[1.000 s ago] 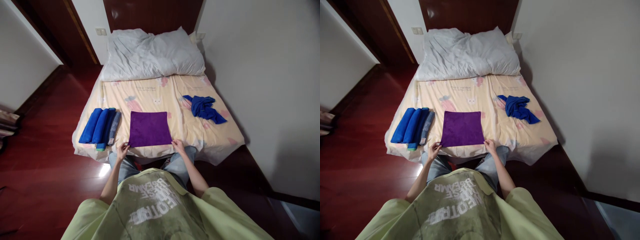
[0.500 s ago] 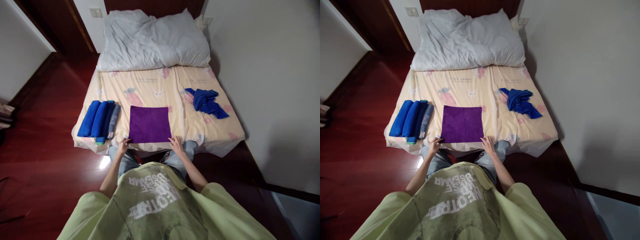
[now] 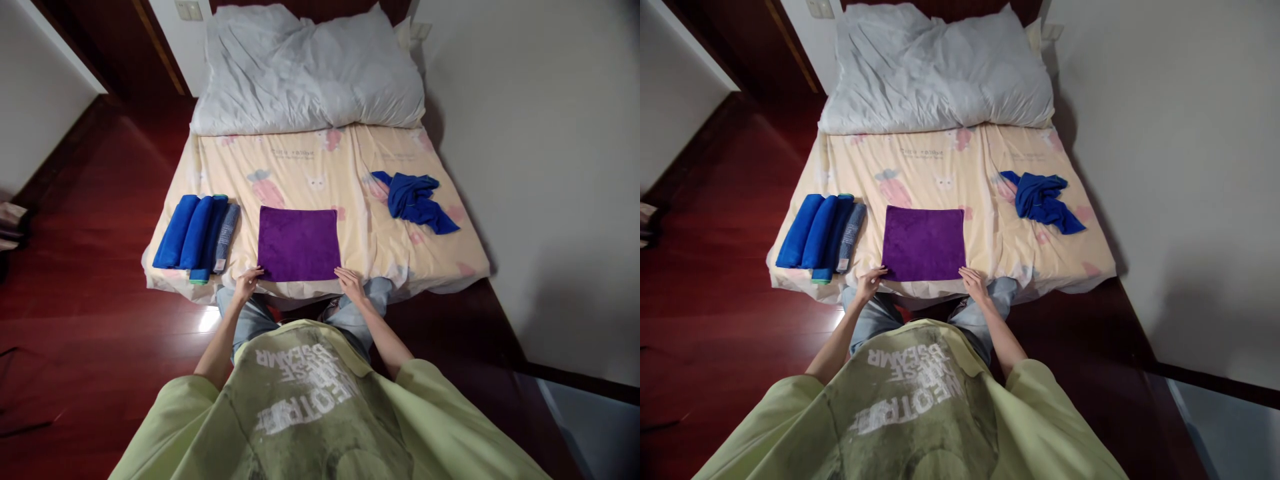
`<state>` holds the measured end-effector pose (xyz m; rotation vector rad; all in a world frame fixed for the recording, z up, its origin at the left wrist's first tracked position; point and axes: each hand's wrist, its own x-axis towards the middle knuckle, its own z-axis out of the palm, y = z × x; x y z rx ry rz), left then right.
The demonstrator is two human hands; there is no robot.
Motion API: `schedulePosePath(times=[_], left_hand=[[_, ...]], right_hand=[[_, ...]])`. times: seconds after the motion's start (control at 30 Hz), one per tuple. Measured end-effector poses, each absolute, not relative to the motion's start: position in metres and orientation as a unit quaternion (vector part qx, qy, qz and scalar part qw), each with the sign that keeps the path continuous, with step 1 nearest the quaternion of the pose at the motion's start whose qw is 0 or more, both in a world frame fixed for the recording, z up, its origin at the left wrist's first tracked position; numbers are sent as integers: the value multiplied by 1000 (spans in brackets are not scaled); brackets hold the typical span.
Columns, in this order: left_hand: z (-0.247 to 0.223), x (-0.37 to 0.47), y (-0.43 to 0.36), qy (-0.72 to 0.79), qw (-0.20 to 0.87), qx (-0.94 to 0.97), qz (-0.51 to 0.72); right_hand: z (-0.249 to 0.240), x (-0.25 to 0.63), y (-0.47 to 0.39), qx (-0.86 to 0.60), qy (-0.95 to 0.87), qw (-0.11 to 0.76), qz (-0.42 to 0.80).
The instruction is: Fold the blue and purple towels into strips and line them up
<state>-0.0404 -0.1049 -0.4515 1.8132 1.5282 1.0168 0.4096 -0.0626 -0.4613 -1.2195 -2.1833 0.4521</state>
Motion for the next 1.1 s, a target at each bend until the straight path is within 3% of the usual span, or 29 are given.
schedulePosePath(times=[0.2,0.67,0.83,1.1], left_hand=[[-449,-44,-106,602,301,649,355],[-448,-38,-101,687,320,543,361],[-454,-37,-85,704,318,507,384],[-444,-42,-64,729,273,513,362]], right_hand=[[-459,411,-59,-466,-803,296,225],[-467,411,-38,-568,-614,387,388],[-473,409,-15,-599,-561,415,394],[-463,416,7,-610,-590,363,384]])
